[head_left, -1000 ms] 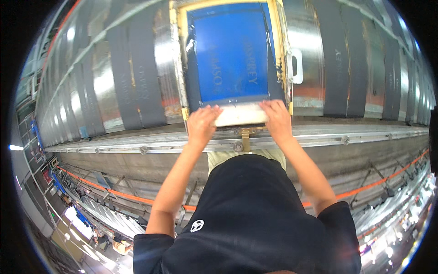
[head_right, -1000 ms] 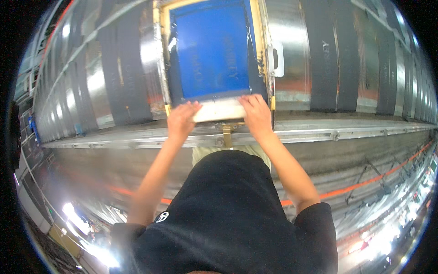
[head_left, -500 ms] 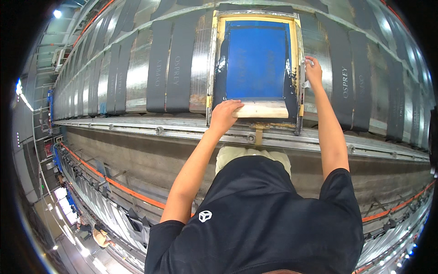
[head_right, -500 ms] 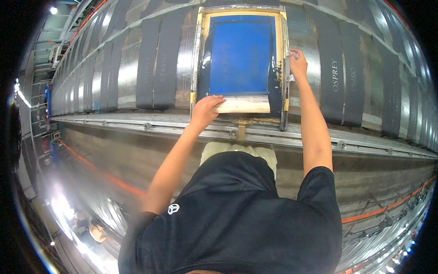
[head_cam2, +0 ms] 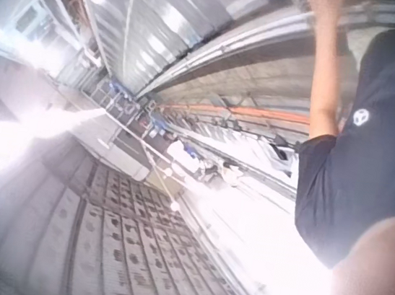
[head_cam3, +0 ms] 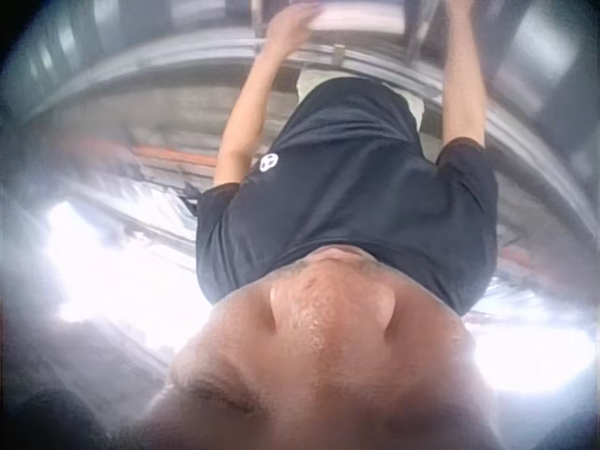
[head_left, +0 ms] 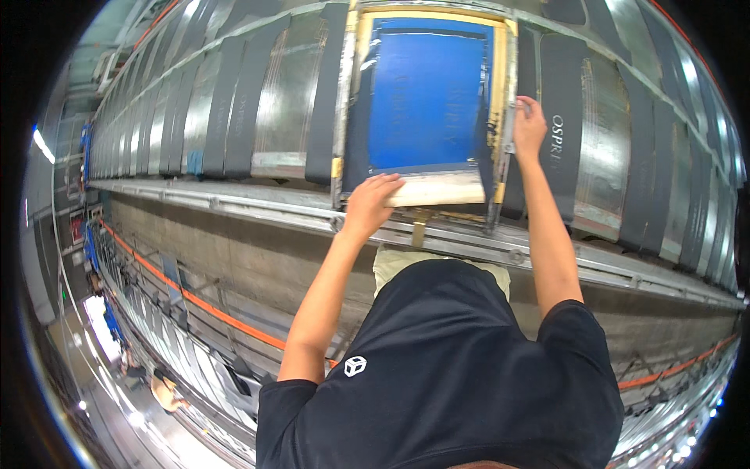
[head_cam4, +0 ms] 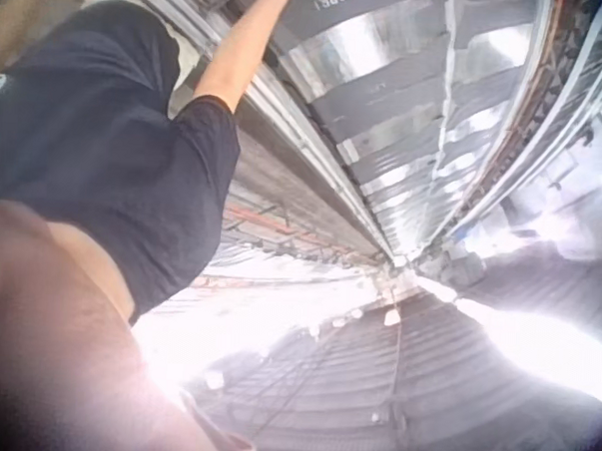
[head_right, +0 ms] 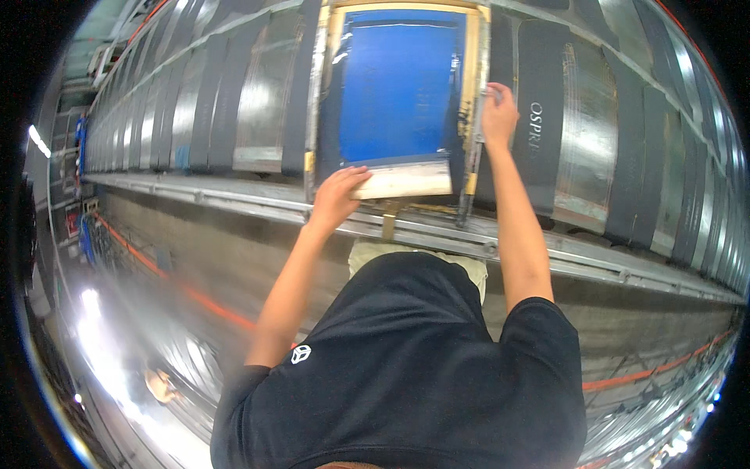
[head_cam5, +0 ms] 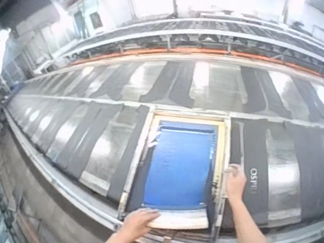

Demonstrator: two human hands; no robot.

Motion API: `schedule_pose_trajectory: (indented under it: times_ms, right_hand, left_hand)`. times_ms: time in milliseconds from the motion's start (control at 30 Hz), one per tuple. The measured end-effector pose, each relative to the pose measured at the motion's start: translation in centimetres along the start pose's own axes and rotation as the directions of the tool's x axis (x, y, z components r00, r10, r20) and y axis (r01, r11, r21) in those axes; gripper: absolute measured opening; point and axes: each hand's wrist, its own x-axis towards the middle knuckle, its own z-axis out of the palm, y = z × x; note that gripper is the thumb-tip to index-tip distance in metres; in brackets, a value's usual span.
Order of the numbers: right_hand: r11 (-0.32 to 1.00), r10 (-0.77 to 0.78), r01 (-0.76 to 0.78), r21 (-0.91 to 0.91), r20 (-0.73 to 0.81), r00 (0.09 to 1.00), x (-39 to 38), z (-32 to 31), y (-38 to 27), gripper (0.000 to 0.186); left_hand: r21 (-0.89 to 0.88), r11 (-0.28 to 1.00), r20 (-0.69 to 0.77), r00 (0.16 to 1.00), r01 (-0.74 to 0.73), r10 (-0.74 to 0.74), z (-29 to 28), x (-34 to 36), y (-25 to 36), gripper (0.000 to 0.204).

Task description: The person uses a white squeegee to spread blue ink across a screen printing frame. They repeatedly pull the ink across the mesh and then lift the frame to reveal the printed design on a dark surface below.

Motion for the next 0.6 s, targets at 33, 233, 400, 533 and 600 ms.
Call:
schedule_pose_trajectory:
  times_ms: [33,233,400,533,600]
  right_hand:
    - [0.995,-0.092,0.093,0.022,-0.045,0.995,-1.6,2.1,-1.2,0.019]
    - [0.999,-0.039,0.039,0.021,-0.020,0.999,-6.5,10.3,-6.7,0.016]
    - [0.999,0.042,-0.043,-0.024,-0.038,0.998,-7.3,11.4,-7.3,0.018]
    - [0.996,0.064,-0.066,-0.064,-0.020,0.998,-7.0,12.2,-6.6,0.018]
    - [0.990,0.080,-0.083,-0.118,-0.025,0.996,-7.0,12.3,-6.0,0.018]
  left_hand:
    - [-0.022,1.000,-0.007,1.000,-0.005,0.004,-1.5,-0.6,-2.1,0.058]
    - [-0.046,0.999,0.099,0.995,0.019,-0.015,-7.7,-2.5,-10.9,0.061]
    - [0.008,1.000,0.165,0.986,0.002,-0.004,-9.1,-2.1,-11.9,0.062]
    - [0.033,0.999,0.107,0.994,-0.006,0.003,-7.6,-2.3,-13.9,0.063]
    - [0.017,1.000,0.087,0.996,0.009,-0.011,-7.4,-2.9,-13.9,0.064]
